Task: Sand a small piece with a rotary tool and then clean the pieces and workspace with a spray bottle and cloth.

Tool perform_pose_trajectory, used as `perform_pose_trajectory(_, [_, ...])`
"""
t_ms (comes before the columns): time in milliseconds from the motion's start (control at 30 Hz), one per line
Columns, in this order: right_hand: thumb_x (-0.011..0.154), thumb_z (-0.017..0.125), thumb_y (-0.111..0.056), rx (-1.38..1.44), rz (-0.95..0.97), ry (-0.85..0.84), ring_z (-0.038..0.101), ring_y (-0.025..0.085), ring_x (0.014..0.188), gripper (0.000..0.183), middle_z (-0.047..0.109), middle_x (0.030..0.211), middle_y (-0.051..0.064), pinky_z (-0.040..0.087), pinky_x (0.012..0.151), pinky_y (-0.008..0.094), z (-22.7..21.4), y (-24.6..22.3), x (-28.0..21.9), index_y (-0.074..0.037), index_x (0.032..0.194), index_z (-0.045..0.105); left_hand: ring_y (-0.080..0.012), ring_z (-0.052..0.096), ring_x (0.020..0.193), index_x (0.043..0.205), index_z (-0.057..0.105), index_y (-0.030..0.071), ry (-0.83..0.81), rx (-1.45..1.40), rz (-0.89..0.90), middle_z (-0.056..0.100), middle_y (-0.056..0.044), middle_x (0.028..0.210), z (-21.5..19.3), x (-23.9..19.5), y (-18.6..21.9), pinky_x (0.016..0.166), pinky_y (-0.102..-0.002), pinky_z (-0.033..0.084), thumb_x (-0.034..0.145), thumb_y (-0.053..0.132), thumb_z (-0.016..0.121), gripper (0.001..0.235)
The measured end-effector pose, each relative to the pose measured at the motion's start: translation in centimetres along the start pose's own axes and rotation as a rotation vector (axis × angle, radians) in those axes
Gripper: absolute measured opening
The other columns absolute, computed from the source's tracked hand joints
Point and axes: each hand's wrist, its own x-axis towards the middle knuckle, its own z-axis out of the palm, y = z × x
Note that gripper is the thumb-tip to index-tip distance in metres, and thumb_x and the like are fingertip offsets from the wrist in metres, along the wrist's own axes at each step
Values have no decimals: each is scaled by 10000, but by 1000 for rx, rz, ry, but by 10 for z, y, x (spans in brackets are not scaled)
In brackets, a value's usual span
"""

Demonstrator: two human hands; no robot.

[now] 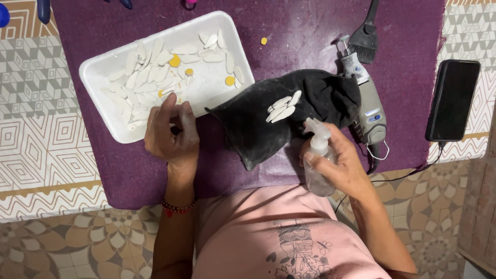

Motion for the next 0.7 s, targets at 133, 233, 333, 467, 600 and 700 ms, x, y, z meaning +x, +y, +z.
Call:
perform_pose_trajectory(133, [766, 837, -136, 10, -201, 38, 660, 141, 919, 706, 682, 1013, 97, 526, 866, 305, -1, -15, 10, -27, 1413, 579, -177, 509, 500, 1148, 711, -99, 11, -3, 6, 624, -77, 642, 1, -1, -1, 486, -289, 458, 945, -48, 745, 212])
perform_pose_trajectory(233, [792, 815, -222, -135, -400, 110, 519, 274, 1269, 588, 531, 1298, 147, 352, 1137, 501, 16, -69, 41, -48, 1292, 559, -174, 493, 539, 1124, 688, -52, -30, 76, -25, 597, -63, 659, 3, 1, 12, 513, -303, 454, 975, -49, 714, 151])
perform_pose_trajectory(333, [906, 795, -294, -231, -544, 210, 438, 321, 1423, 602, 387, 1491, 155, 320, 1258, 526, 36, -87, 90, -90, 1343, 436, -184, 481, 580, 1130, 659, -27, -66, 138, -28, 582, -62, 690, 3, 3, 17, 548, -328, 450, 1009, -60, 683, 128])
perform_pose_trajectory(467, [1033, 766, -371, -174, -713, 327, 548, 222, 1119, 674, 493, 1300, 106, 524, 1014, 360, 63, -76, 164, -129, 1454, 299, -203, 471, 576, 1148, 666, -60, -98, 144, -14, 538, -74, 682, 1, -1, 18, 542, -346, 427, 1015, -61, 695, 136])
perform_pose_trajectory(600, [1005, 829, -393, -132, -695, 330, 605, 230, 1219, 748, 560, 1317, 91, 545, 1080, 392, 71, -63, 189, -191, 1474, 281, -200, 430, 576, 1151, 664, -87, -112, 117, 9, 452, -58, 648, 3, -3, 17, 549, -350, 421, 1042, -2, 687, 141])
perform_pose_trajectory(700, [1002, 814, -333, -79, -657, 324, 548, 201, 1171, 701, 535, 1295, 71, 482, 1057, 352, 65, -59, 186, -123, 1455, 321, -212, 425, 587, 1169, 653, -97, -144, 112, 6, 439, -63, 655, 4, -4, 16, 566, -362, 423, 1053, 17, 680, 165])
